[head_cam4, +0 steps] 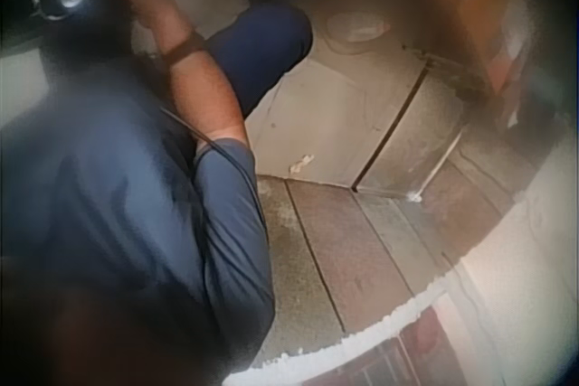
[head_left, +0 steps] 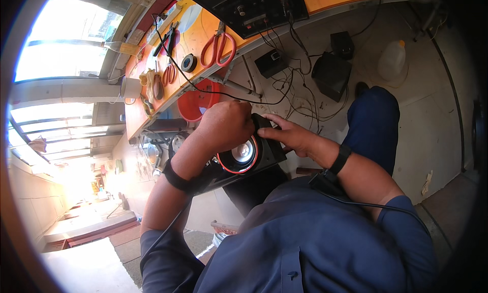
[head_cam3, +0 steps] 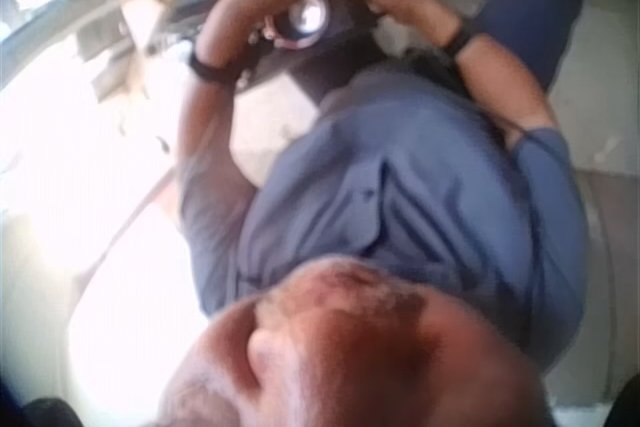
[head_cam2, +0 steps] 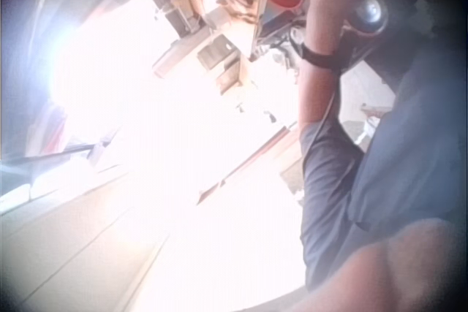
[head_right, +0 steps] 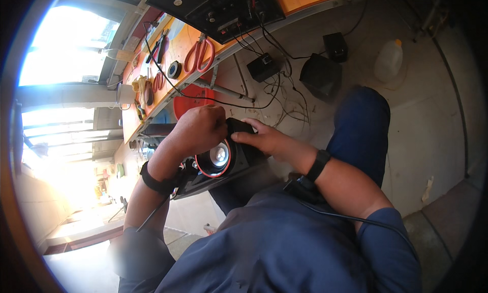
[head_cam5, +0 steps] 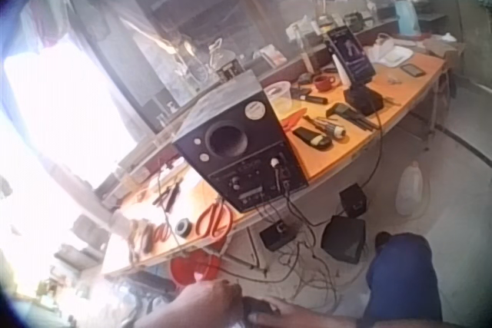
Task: The person holds a dual-speaker enclosure and uses a screwdriver to tighten screws on the speaker terminals. They rotate the enclosure to access different sides and continue fastening the terminals.
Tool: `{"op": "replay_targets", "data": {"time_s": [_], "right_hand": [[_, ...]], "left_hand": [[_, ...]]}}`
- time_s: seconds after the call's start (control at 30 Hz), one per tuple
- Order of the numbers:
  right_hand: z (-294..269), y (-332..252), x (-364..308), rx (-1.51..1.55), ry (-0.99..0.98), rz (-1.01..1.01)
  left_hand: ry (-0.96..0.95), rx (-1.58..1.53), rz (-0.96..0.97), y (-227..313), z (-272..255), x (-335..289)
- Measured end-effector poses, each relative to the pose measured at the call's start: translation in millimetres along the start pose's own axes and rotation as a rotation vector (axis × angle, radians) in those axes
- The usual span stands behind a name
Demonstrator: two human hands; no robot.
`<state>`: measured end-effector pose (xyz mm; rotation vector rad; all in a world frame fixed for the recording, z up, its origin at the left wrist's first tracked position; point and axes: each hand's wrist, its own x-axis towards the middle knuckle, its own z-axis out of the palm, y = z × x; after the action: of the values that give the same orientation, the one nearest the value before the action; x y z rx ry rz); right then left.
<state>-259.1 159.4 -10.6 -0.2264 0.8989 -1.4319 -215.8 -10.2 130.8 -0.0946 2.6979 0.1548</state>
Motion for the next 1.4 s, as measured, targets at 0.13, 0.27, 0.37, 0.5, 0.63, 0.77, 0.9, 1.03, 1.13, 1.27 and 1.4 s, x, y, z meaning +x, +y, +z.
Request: {"op": "replay_targets", "data": {"time_s": [0.13,0.27,0.37,0.5,0.63,0.77,0.9,1.03,1.13,1.27,1.4], "right_hand": [[-1.1,0.6,0.7,-0.01,0.007,0.009],[3.8,2.0,1.4,0.085,0.064,-0.071],[2.5,1.7,4.0,0.072,0.067,-0.062],[-0.7,1.8,8.4,-0.013,0.104,-0.008],[-4.4,1.9,11.3,-0.036,0.112,0.05],[-4.8,2.9,16.4,-0.055,0.122,0.066],[-6.0,1.9,20.0,-0.04,0.12,0.077],[-5.8,1.0,22.7,-0.023,0.129,0.087],[-6.0,2.1,24.4,-0.015,0.128,0.1],[-8.0,4.4,26.4,-0.011,0.108,0.078],[-10.4,5.2,26.9,-0.016,0.104,0.113]], "left_hand": [[-0.034,-0.014,-0.05,-3.3,-12.5,2.0],[0.055,-0.085,-0.113,-32.5,-44.6,7.4],[0.192,-0.065,-0.187,-62.7,-59.3,14.3],[0.317,-0.087,-0.264,-103.8,-75.1,35.9],[0.334,-0.09,-0.28,-115.8,-69.6,68.6],[0.34,-0.068,-0.313,-109.7,-57.1,93.8],[0.326,-0.085,-0.312,-107.1,-55.1,103.0],[0.3,-0.108,-0.323,-104.6,-52.3,109.0],[0.325,-0.214,-0.351,-107.7,-52.2,111.0],[0.404,-0.527,-0.397,-127.8,-63.8,107.7],[0.476,-0.292,-0.42,-147.7,-70.8,113.3]]}}
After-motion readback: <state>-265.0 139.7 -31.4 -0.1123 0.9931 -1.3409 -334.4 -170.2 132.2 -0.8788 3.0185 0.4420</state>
